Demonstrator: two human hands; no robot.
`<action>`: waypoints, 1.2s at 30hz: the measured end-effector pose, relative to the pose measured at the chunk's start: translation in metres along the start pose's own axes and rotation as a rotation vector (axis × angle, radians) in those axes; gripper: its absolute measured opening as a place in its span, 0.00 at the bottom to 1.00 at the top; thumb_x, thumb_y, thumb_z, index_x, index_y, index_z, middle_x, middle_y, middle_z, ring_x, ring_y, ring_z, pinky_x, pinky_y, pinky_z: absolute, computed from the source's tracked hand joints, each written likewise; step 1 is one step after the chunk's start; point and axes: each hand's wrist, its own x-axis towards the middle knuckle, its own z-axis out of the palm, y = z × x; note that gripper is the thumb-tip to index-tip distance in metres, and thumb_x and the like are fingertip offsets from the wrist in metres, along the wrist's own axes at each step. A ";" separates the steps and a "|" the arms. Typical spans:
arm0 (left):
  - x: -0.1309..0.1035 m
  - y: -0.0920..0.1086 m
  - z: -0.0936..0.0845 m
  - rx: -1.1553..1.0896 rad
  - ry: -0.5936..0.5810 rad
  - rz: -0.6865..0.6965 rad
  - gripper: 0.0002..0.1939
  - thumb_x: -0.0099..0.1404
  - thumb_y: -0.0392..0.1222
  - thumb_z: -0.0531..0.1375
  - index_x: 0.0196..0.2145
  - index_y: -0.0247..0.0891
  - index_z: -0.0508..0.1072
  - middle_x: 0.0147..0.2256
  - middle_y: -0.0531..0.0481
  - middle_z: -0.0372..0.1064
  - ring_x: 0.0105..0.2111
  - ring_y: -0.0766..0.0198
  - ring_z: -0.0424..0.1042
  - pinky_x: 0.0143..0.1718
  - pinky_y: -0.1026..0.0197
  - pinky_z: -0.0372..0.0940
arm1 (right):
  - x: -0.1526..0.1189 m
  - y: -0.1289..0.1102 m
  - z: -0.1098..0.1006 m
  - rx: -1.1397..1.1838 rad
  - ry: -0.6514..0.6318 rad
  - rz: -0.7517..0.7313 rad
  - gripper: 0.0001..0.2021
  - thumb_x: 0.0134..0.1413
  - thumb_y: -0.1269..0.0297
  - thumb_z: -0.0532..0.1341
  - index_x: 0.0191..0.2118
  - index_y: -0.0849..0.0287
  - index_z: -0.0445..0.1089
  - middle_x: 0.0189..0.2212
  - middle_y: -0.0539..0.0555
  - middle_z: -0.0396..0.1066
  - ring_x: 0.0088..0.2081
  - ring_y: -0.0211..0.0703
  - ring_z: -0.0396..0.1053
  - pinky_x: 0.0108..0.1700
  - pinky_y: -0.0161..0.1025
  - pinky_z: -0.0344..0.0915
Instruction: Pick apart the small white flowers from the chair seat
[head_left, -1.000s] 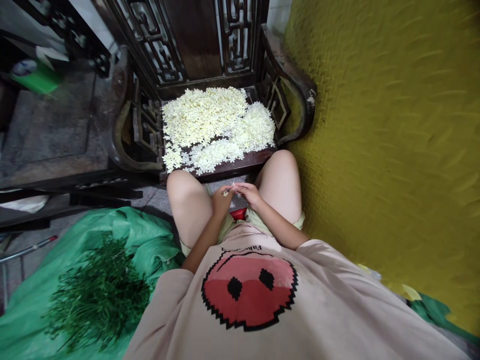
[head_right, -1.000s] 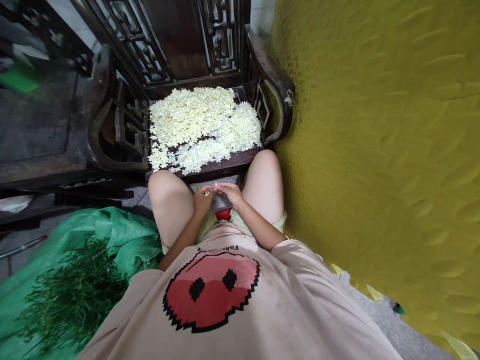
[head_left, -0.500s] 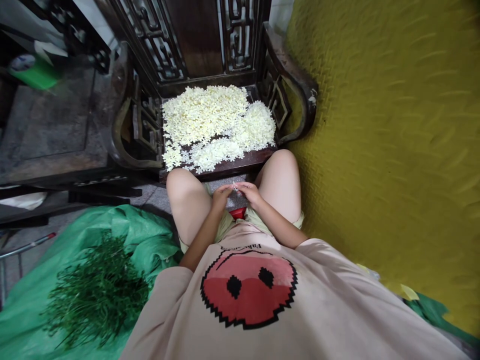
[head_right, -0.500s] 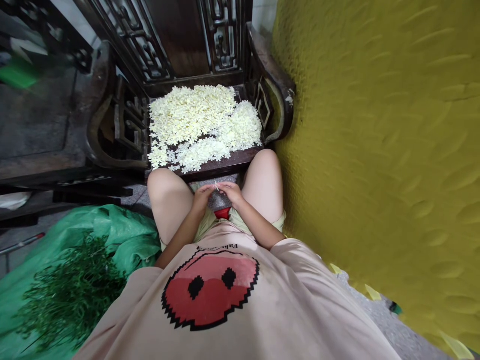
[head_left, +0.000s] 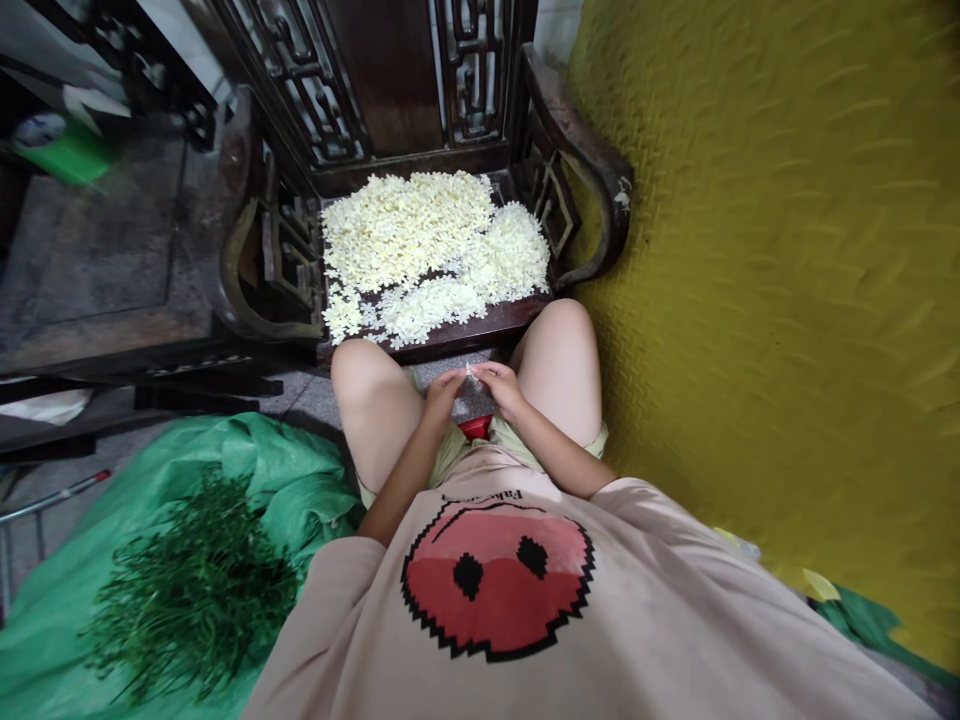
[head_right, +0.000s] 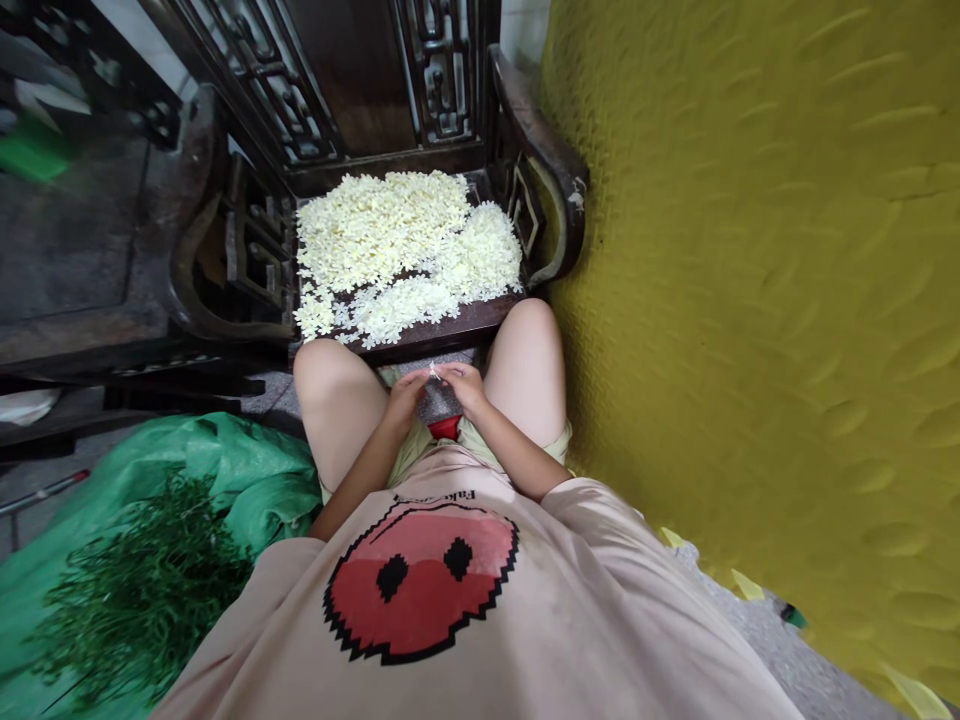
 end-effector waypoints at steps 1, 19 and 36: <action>-0.001 0.000 0.001 -0.021 -0.009 -0.026 0.14 0.50 0.49 0.62 0.31 0.36 0.75 0.30 0.49 0.71 0.25 0.69 0.64 0.26 0.65 0.56 | 0.000 -0.001 0.000 -0.002 0.004 -0.012 0.15 0.32 0.54 0.68 0.27 0.59 0.73 0.26 0.51 0.72 0.28 0.38 0.65 0.33 0.36 0.60; -0.001 0.001 0.002 -0.158 -0.063 -0.085 0.15 0.47 0.47 0.66 0.31 0.36 0.75 0.31 0.48 0.73 0.27 0.69 0.65 0.28 0.65 0.57 | -0.003 -0.007 0.001 0.007 -0.060 -0.014 0.16 0.33 0.53 0.67 0.27 0.60 0.73 0.22 0.49 0.70 0.26 0.35 0.62 0.31 0.35 0.58; 0.000 0.001 -0.003 0.125 0.048 0.154 0.12 0.53 0.47 0.60 0.31 0.36 0.75 0.32 0.47 0.74 0.33 0.63 0.69 0.38 0.61 0.61 | -0.003 -0.008 0.001 0.037 -0.144 0.044 0.19 0.33 0.49 0.67 0.29 0.60 0.74 0.26 0.51 0.73 0.27 0.35 0.65 0.29 0.33 0.57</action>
